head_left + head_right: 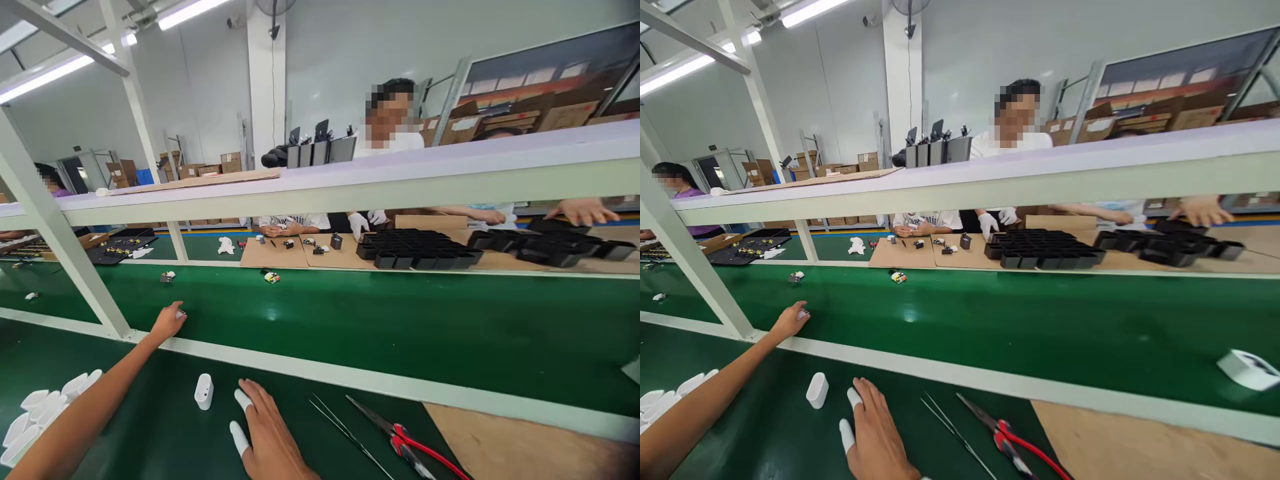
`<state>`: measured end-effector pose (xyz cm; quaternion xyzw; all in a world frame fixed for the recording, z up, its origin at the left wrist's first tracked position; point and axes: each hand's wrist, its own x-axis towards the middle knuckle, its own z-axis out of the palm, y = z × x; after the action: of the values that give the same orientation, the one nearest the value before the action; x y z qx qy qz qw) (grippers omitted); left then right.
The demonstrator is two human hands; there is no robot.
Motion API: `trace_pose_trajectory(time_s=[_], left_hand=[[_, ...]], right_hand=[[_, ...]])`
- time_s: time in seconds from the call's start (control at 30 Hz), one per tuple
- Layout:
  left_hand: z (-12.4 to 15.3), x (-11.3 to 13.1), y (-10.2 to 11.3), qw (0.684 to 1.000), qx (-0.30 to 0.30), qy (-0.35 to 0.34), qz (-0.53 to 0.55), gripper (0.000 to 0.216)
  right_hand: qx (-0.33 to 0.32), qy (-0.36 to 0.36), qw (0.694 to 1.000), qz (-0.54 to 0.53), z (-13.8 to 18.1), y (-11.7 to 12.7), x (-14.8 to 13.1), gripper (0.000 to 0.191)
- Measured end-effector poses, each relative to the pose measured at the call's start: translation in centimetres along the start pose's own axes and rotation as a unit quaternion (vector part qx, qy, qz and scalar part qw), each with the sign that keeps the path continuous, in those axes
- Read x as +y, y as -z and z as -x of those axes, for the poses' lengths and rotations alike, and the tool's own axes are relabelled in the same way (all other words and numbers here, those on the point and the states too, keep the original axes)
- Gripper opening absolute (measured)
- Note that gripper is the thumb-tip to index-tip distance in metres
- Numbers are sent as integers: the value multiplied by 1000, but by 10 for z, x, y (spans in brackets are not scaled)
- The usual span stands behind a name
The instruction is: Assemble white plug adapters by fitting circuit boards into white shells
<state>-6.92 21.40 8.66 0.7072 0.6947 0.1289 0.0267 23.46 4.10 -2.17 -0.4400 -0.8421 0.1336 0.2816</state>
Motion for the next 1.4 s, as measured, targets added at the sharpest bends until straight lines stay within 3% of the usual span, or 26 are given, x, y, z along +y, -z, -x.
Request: trace_pose_trajectory(time_s=[0.17,0.3,0.37,0.43,0.57,0.7,0.8,0.87,1.0,1.13,1.4], left_hand=[[59,82,-30,977,-59,-191,76,51],[113,122,-34,945,-90,-296,105,64],[125,119,-27,929,-97,-337,120,68],[130,101,-20,919,-94,-347,160,67],[144,53,-24,921,-102,-278,254,72],[172,27,-46,932,-85,-213,282,55],[188,25,-57,933,-59,-228,273,58],[194,26,-60,931,-50,-247,264,58],[198,28,-64,931,-41,-244,268,61],[201,31,-66,928,-44,-236,284,66],[201,33,-65,932,-64,-220,282,65]], right_hand=[[134,-50,989,-28,1,1,-8,67],[97,-74,993,-8,0,7,-13,59],[57,-76,995,0,0,12,-15,49],[31,-51,998,-17,0,16,-16,51],[1,35,998,-47,-1,20,-14,75],[59,0,998,19,1,14,-13,55],[47,14,995,83,6,3,-12,39],[31,36,992,121,10,-4,-11,43],[10,4,980,201,18,-8,-10,55],[-41,-2,976,214,21,1,-12,55],[-26,27,972,232,18,4,-13,50]])
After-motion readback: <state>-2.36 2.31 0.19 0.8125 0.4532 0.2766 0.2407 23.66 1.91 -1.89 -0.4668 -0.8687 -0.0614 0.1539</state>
